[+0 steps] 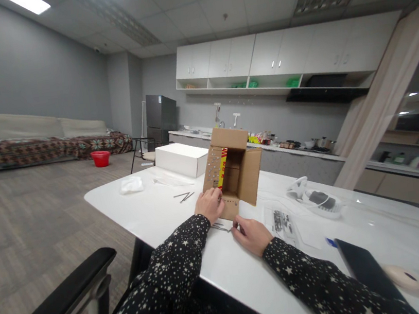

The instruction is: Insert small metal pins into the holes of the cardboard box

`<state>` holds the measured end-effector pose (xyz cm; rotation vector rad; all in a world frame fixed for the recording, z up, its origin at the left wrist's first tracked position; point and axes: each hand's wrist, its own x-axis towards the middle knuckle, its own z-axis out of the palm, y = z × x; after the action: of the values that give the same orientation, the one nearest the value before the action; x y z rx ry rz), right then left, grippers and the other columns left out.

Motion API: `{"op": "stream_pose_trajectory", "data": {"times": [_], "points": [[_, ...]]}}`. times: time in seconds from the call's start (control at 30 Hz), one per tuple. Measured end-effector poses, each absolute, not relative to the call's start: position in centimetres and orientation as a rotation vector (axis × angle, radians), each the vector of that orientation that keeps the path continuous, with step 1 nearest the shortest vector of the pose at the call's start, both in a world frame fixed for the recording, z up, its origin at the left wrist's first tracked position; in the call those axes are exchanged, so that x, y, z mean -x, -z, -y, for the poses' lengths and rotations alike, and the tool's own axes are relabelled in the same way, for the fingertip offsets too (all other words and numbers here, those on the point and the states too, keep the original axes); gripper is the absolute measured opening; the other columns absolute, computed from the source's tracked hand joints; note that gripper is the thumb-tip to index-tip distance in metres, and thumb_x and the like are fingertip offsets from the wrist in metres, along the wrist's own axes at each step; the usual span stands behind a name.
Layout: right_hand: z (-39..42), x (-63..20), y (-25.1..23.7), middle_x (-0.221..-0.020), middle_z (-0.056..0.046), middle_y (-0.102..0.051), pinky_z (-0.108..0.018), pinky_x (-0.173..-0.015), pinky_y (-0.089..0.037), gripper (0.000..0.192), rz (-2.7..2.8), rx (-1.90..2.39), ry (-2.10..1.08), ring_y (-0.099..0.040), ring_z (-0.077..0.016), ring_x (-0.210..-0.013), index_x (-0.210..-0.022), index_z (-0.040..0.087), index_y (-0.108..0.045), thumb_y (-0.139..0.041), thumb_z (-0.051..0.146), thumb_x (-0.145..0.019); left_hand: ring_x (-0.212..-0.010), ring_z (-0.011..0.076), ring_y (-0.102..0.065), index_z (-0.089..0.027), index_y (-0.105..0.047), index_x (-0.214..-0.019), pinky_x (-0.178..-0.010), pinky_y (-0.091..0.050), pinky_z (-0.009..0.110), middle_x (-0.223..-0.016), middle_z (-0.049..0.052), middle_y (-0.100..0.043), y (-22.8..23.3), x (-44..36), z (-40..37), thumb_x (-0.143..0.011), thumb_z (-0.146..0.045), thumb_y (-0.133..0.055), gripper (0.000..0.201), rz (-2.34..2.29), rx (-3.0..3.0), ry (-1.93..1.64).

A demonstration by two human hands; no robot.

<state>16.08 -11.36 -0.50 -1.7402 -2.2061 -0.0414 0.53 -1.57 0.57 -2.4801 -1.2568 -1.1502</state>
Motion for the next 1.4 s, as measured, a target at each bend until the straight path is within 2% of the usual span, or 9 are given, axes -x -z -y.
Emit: {"op": "stream_pose_trajectory", "data": {"times": [0.57, 0.8, 1.2, 1.4], "points": [[11.3, -16.2, 0.7, -0.067, 0.001, -0.060, -0.023, -0.058, -0.027, 0.013, 2.200, 1.723, 0.036, -0.053, -0.0129, -0.062, -0.090, 0.021, -0.056, -0.046, 0.028, -0.088, -0.094, 0.0196, -0.054, -0.020, -0.063, -0.090, -0.084, -0.040, 0.035, -0.097, 0.006, -0.062, 0.0, -0.6, 1.1, -0.083, -0.022, -0.048, 0.016, 1.263, 2.556, 0.969], [11.3, -16.1, 0.6, -0.068, 0.000, -0.061, -0.022, -0.060, -0.028, 0.013, 2.197, 1.733, 0.031, -0.054, -0.0130, -0.063, -0.090, 0.021, -0.056, -0.046, 0.029, -0.088, -0.092, 0.0198, -0.055, -0.021, -0.060, -0.091, -0.082, -0.040, 0.034, -0.098, 0.005, -0.063, -0.4, -0.3, 1.5, -0.079, -0.021, -0.049, 0.016, 1.332, 2.549, 0.932], [11.0, -16.4, 1.0, -0.071, 0.000, -0.062, -0.022, -0.060, -0.029, 0.015, 2.205, 1.724, 0.041, -0.054, -0.0128, -0.063, -0.091, 0.020, -0.056, -0.044, 0.029, -0.089, -0.091, 0.0230, -0.059, -0.020, -0.059, -0.074, -0.081, -0.041, 0.037, -0.090, 0.006, -0.067, -0.2, -0.2, 2.7, -0.070, -0.022, -0.052, 0.009, 1.116, 2.749, 0.654], [11.0, -16.4, 1.0, -0.071, 0.000, -0.062, -0.023, -0.059, -0.028, 0.014, 2.198, 1.719, 0.050, -0.054, -0.0126, -0.063, -0.090, 0.020, -0.056, -0.045, 0.029, -0.088, -0.093, 0.0243, -0.059, -0.019, -0.062, -0.073, -0.082, -0.041, 0.038, -0.092, 0.008, -0.066, -0.4, -0.1, 3.0, -0.069, -0.026, -0.054, 0.012, 1.093, 2.762, 0.575]]}}
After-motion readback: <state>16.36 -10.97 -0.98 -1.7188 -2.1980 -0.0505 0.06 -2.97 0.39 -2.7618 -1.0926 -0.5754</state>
